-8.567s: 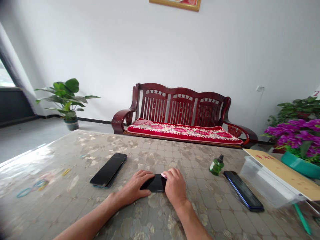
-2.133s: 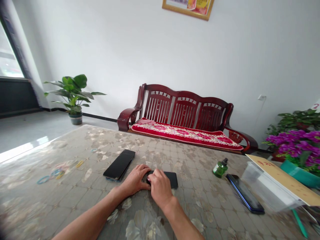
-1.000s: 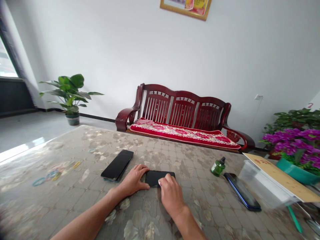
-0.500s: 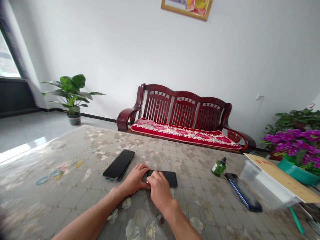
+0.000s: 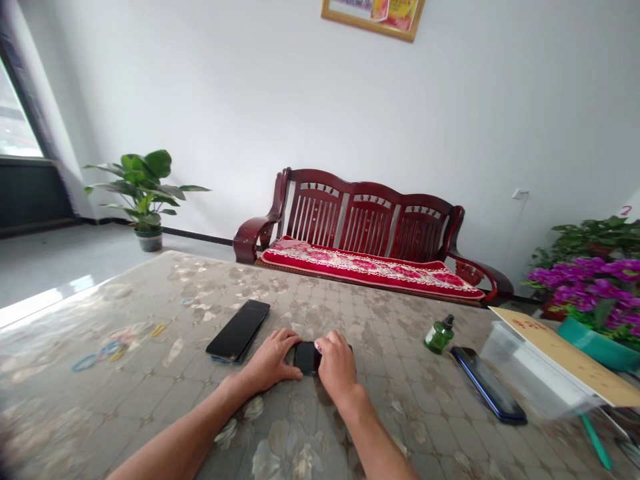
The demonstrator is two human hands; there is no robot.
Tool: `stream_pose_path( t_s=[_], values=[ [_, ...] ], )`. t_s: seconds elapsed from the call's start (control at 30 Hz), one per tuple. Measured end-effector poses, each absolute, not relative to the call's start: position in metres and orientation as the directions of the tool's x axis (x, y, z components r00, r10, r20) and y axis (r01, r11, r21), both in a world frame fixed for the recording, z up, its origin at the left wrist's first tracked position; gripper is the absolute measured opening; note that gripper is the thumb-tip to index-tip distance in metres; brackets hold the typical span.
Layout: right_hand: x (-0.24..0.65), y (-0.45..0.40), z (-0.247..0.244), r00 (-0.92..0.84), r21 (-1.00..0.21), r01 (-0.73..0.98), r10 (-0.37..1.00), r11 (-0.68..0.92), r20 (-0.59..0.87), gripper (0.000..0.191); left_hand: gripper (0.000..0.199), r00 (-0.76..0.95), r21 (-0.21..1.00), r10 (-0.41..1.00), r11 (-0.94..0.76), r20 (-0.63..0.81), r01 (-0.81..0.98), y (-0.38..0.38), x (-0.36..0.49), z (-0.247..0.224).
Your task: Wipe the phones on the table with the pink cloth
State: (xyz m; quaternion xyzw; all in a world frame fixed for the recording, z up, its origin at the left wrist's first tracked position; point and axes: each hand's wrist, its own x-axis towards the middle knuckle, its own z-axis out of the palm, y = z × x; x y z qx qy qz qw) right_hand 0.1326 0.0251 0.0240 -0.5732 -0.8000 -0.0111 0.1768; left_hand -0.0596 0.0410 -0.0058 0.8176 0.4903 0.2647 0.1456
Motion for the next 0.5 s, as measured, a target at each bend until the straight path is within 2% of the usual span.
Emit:
stream_pose_path(
  t_s=[0.1,0.17,0.23,0.4,0.5],
  values=[
    [0.127,0.011,0.021,-0.409,-0.228,0.845,0.859,0.484,0.309,0.031,0.065,0.383,0.495,0.877,-0.481,0.291,0.724,0.040,-0.060,-0.005],
    [0.135,0.007,0.021,-0.438,-0.246,0.822,0.846,0.514,0.305,0.031,0.064,0.384,0.498,0.878,-0.478,0.285,0.724,0.039,-0.061,-0.004],
    [0.151,0.010,0.021,-0.399,-0.250,0.844,0.867,0.475,0.298,0.033,0.063,0.381,0.502,0.884,-0.468,0.272,0.728,0.038,-0.061,-0.003],
    [0.202,0.037,0.020,-0.171,-0.209,0.948,0.939,0.239,0.297,0.038,0.062,0.374,0.509,0.896,-0.445,0.240,0.737,0.039,-0.061,0.000],
    [0.216,0.043,0.015,-0.078,-0.204,0.963,0.909,0.175,0.409,0.042,0.059,0.371,0.516,0.897,-0.443,0.243,0.733,0.039,-0.061,0.000]
  ],
)
